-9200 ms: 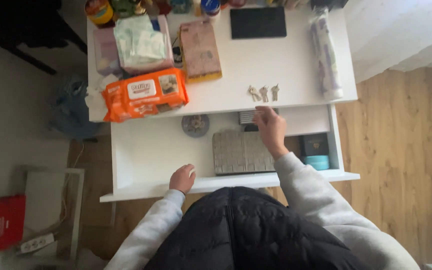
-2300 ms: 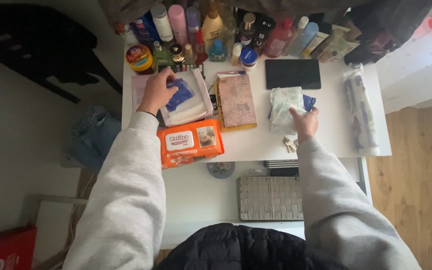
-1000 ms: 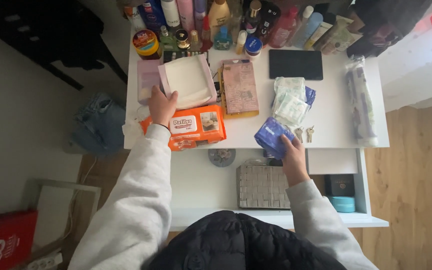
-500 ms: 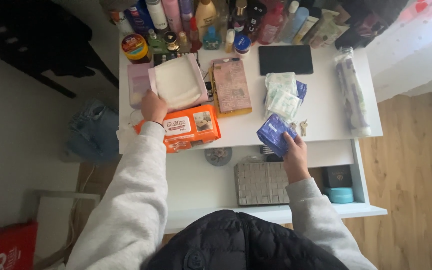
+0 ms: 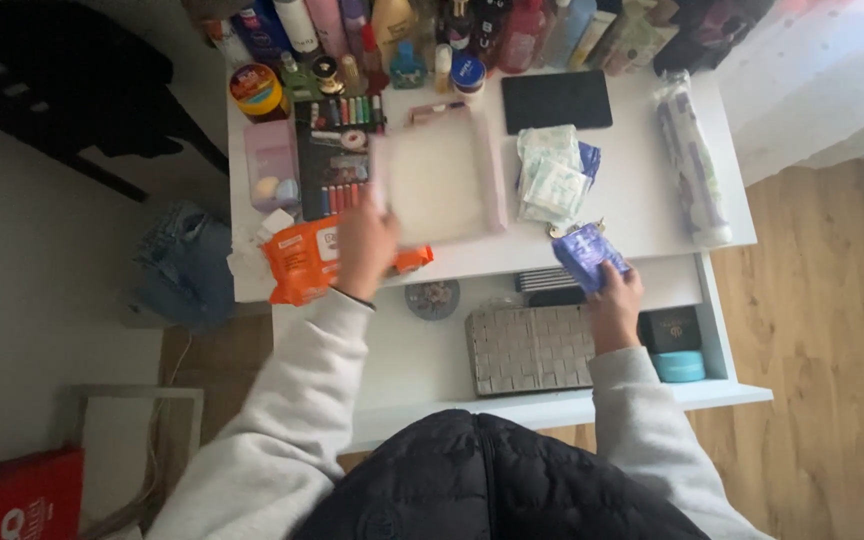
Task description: The person organizes items on a white desk by moving a comb, thermometer, and keys, then places tissues and wipes into a small box. They also move a book and a makeup palette into the drawer.
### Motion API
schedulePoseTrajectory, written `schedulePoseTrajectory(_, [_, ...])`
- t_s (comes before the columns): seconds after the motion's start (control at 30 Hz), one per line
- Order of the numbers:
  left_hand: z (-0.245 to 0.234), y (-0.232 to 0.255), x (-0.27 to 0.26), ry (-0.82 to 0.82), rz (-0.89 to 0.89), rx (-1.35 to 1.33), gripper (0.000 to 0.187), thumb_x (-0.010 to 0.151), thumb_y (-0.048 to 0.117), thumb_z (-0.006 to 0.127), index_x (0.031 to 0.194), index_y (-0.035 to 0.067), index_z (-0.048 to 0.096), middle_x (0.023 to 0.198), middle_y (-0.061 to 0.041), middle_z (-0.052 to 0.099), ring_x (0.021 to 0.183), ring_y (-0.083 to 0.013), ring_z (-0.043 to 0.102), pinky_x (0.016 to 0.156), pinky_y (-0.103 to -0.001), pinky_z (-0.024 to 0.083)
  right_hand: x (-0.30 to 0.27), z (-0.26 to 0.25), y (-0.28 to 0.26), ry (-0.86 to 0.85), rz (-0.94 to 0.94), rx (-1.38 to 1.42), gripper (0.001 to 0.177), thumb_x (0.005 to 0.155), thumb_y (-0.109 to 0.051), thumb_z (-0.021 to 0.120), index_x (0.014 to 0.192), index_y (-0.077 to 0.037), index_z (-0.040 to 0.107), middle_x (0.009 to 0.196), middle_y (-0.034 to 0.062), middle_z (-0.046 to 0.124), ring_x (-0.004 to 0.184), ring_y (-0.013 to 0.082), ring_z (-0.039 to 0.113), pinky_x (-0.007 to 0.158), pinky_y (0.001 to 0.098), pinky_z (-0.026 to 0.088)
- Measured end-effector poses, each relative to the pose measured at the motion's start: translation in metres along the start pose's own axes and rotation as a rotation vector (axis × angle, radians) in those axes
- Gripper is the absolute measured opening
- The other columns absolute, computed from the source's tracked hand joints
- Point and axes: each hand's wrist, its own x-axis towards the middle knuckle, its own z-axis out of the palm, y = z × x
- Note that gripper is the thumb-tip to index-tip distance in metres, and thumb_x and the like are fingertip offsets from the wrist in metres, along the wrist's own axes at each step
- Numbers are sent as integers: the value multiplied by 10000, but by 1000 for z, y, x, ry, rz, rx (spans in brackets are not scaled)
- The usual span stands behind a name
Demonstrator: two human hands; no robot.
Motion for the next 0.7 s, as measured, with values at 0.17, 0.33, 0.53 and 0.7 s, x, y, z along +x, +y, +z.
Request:
schedulePoseTrajectory(0.17, [93,-10,-54,-116,30,140,469,829,124,606,1255,-73,615,942,-285,735,886,-466,741,743,-563,602,87,-33,27,94,-28,-40,497,974,-280,724,1389,-140,490,1232,126,602,1074,285,705,890,456,603])
schedulePoseTrajectory(0.33, [139,-10,-77,-132,14,227,470,834,132,600,1259,-68,612,890,-263,742,857,-425,756,727,-523,622,164,-46,31,144,-69,-22,577,948,-197,746,1423,-136,425,1330,189,500,1105,344,695,836,478,666])
schedulePoseTrajectory(0.53, [149,3,-73,-139,-71,252,545,857,144,554,1338,-112,566,938,-269,741,859,-436,754,725,-538,619,226,-28,45,103,-55,-65,527,943,-121,762,1354,-80,434,1257,239,540,1075,453,694,773,585,657])
schedulePoseTrajectory(0.7, [145,19,-79,-120,-140,185,514,906,212,618,1338,-47,513,1011,-278,729,916,-444,744,747,-544,617,234,-29,47,72,-97,-116,770,935,-131,803,1479,-9,273,1292,344,509,1101,468,691,881,581,662])
